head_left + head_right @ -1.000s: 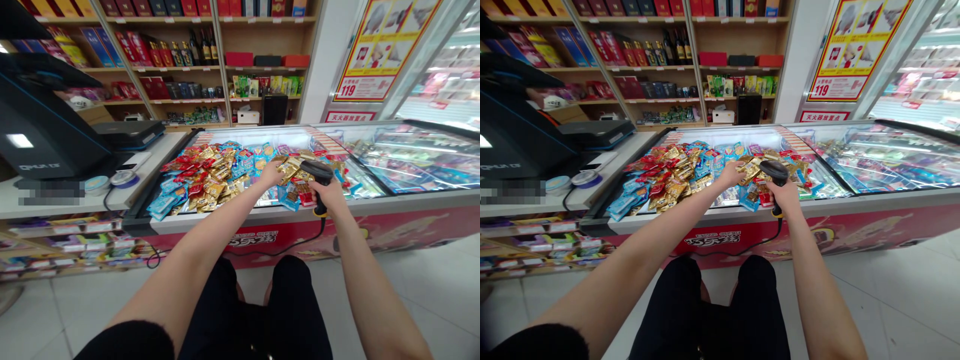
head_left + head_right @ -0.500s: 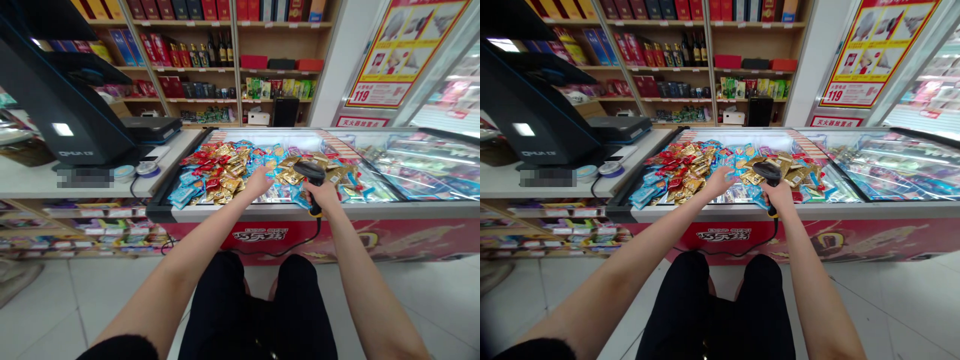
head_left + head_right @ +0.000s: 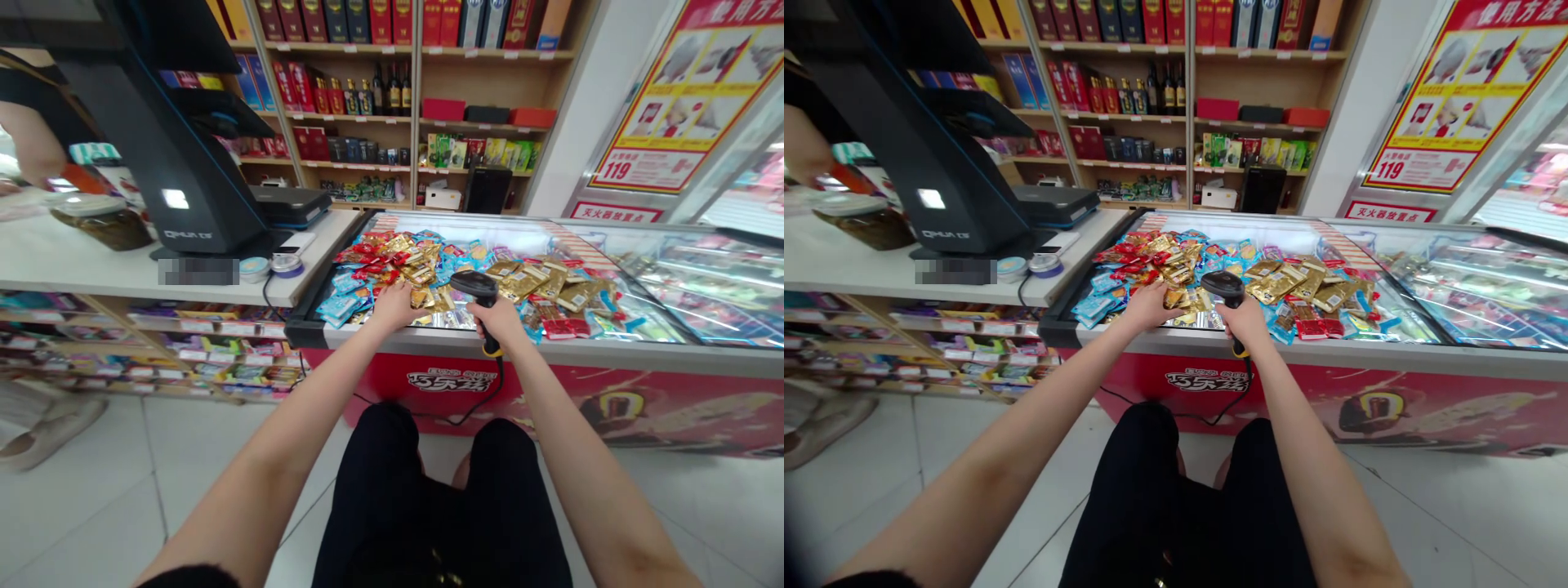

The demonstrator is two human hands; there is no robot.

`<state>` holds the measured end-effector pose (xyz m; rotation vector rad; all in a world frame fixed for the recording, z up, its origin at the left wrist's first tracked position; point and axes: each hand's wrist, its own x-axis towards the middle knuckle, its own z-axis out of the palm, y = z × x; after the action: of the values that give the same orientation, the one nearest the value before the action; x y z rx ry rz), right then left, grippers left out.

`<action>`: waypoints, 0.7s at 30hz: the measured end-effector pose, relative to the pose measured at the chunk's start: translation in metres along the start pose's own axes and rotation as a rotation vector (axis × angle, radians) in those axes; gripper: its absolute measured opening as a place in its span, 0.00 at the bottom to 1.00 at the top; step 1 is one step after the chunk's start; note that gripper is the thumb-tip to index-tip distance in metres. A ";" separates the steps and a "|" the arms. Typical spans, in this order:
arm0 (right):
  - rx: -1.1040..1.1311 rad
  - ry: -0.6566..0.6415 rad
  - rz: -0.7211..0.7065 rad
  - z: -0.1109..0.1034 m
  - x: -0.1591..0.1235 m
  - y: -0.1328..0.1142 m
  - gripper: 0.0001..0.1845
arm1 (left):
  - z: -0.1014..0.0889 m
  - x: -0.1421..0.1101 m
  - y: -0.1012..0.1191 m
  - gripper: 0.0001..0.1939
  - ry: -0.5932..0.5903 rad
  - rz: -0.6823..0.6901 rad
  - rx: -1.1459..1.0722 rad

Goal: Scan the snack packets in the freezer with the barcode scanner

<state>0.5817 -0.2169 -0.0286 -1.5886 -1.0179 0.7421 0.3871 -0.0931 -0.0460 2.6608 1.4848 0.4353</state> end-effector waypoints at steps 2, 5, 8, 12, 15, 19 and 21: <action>-0.024 -0.016 -0.001 0.009 -0.004 -0.004 0.10 | -0.001 -0.004 -0.002 0.28 0.000 0.004 -0.008; -0.051 -0.031 0.007 0.016 -0.009 -0.008 0.11 | -0.006 -0.006 -0.002 0.20 -0.017 -0.027 -0.067; -0.054 -0.038 0.019 0.018 -0.012 -0.010 0.11 | -0.016 -0.005 -0.005 0.16 0.019 -0.076 -0.131; -0.062 -0.025 0.017 0.017 -0.013 -0.011 0.12 | -0.028 0.002 -0.018 0.22 0.180 -0.152 -0.243; -0.066 -0.027 0.017 0.015 -0.012 -0.009 0.13 | -0.037 0.006 -0.030 0.33 0.301 -0.186 -0.335; -0.057 -0.040 0.016 0.014 -0.011 -0.008 0.13 | -0.044 0.013 -0.047 0.31 0.330 -0.219 -0.413; -0.053 -0.042 0.023 0.014 -0.011 -0.008 0.12 | -0.044 0.017 -0.054 0.21 0.341 -0.249 -0.497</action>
<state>0.5632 -0.2200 -0.0245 -1.6391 -1.0586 0.7726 0.3385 -0.0538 -0.0104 2.0603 1.5085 1.1101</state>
